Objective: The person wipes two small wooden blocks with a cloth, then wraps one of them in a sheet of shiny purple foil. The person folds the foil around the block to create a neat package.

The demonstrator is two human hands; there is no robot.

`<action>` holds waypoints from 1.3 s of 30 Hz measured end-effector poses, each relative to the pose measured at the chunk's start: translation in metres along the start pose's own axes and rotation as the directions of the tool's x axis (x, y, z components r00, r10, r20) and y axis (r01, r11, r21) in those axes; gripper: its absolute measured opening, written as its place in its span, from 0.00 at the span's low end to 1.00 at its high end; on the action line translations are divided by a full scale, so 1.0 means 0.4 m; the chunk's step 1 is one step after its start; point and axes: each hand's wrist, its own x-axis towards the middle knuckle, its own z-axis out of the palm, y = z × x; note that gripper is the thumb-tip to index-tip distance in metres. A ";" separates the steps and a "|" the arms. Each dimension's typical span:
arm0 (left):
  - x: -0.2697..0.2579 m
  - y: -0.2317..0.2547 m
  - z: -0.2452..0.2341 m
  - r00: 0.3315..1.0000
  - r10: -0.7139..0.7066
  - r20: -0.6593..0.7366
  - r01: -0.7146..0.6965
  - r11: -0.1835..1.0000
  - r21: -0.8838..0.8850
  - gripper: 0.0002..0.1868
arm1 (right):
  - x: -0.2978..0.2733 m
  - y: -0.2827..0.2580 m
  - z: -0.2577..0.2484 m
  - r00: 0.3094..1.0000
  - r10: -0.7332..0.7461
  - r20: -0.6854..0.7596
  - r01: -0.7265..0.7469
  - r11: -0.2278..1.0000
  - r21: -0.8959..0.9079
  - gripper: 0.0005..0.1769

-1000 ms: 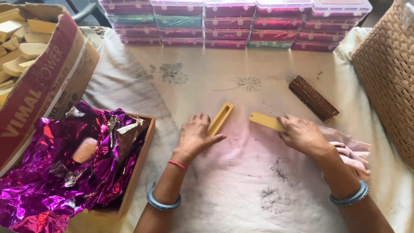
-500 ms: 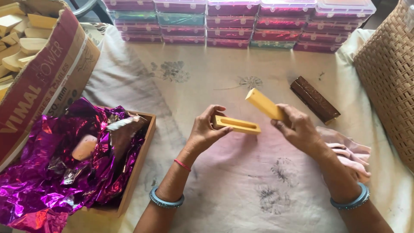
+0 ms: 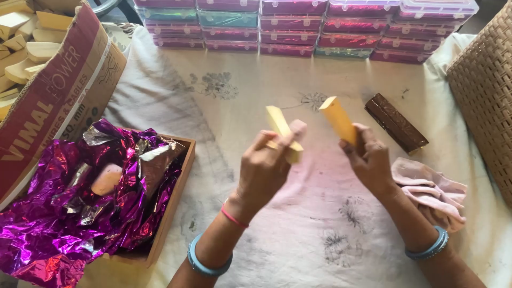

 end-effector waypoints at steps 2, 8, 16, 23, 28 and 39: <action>0.017 0.058 -0.014 0.955 0.213 0.205 -0.274 0.899 0.342 0.29 | 0.001 0.006 -0.012 0.990 0.008 -0.142 -0.007 1.000 0.009 0.24; -0.043 -0.037 0.046 0.788 0.094 0.609 -0.358 0.874 0.329 0.26 | 0.003 0.018 -0.016 0.982 -0.036 -0.183 0.047 0.997 0.057 0.25; 0.008 -0.031 0.002 0.961 -0.210 0.183 0.271 0.855 -0.443 0.21 | -0.033 -0.070 -0.016 0.995 -0.079 -0.058 0.087 0.986 0.140 0.23; -0.059 -0.110 0.084 0.864 -0.319 0.389 0.496 0.406 -0.768 0.21 | -0.061 -0.067 0.020 0.934 -0.326 0.149 0.297 0.936 0.189 0.23; -0.079 -0.129 0.119 0.846 -0.320 0.426 0.523 0.354 -0.775 0.24 | -0.077 -0.076 0.039 0.934 -0.282 0.219 0.213 0.932 0.292 0.32; -0.099 -0.027 -0.107 0.825 -0.466 0.319 0.510 0.857 -0.068 0.28 | 0.074 0.438 0.012 0.976 -0.197 0.092 0.213 0.954 -0.211 0.27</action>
